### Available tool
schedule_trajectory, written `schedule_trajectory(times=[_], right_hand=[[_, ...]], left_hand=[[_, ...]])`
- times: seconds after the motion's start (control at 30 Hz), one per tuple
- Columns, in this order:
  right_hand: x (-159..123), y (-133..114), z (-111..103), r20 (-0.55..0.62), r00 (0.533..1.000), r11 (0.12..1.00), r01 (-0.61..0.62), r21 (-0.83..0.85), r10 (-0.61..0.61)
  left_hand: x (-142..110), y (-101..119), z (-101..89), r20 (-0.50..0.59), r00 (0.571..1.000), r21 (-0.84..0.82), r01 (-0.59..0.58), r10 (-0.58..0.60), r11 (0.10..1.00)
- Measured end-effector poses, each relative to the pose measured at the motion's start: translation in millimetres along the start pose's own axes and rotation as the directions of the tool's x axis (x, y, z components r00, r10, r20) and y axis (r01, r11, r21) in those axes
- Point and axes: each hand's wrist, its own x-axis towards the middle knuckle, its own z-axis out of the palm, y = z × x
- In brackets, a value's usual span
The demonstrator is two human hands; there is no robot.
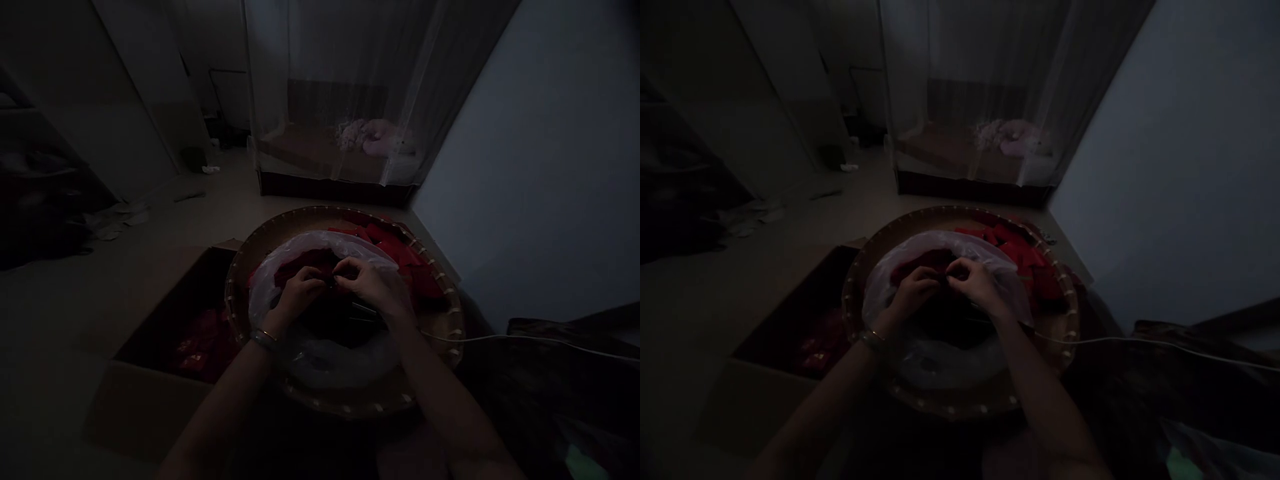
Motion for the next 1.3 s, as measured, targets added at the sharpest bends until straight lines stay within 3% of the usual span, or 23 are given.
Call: schedule_trajectory(times=[0.13,0.27,0.4,0.63,0.87,1.07,1.2,1.3], right_hand=[[5,9,8,0.045,0.998,0.995,0.043,-0.087,-0.039],[3,13,3,0.091,0.996,0.987,0.037,-0.159,-0.023],[-1,10,-3,0.131,0.991,0.970,0.031,-0.240,0.001],[-3,-3,0,0.124,0.989,0.877,0.126,-0.463,-0.076],[-6,-1,-1,0.021,0.996,0.934,0.093,-0.346,-0.092],[-12,-23,-14,-0.125,0.992,0.917,-0.060,-0.394,0.011],[-13,-20,-21,-0.097,0.992,0.907,-0.108,-0.406,0.075],[-11,-6,-16,-0.023,1.000,0.914,-0.016,-0.406,0.008]], left_hand=[[-1,-1,0.1,0.012,1.000,-0.013,-0.003,0.003,1.000],[0,0,0.1,-0.011,1.000,-0.050,-0.003,0.003,0.999],[0,1,0.2,-0.019,1.000,-0.063,0.014,-0.015,0.998],[-1,3,-0.3,0.012,1.000,-0.066,0.016,-0.015,0.998],[0,4,-1.2,-0.011,1.000,-0.058,0.016,-0.017,0.998],[0,4,-1.0,-0.015,0.999,-0.046,0.029,-0.030,0.999],[0,3,-1.3,-0.018,1.000,-0.056,0.024,-0.025,0.998],[2,3,-2.9,-0.019,1.000,-0.035,0.003,-0.003,0.999]])
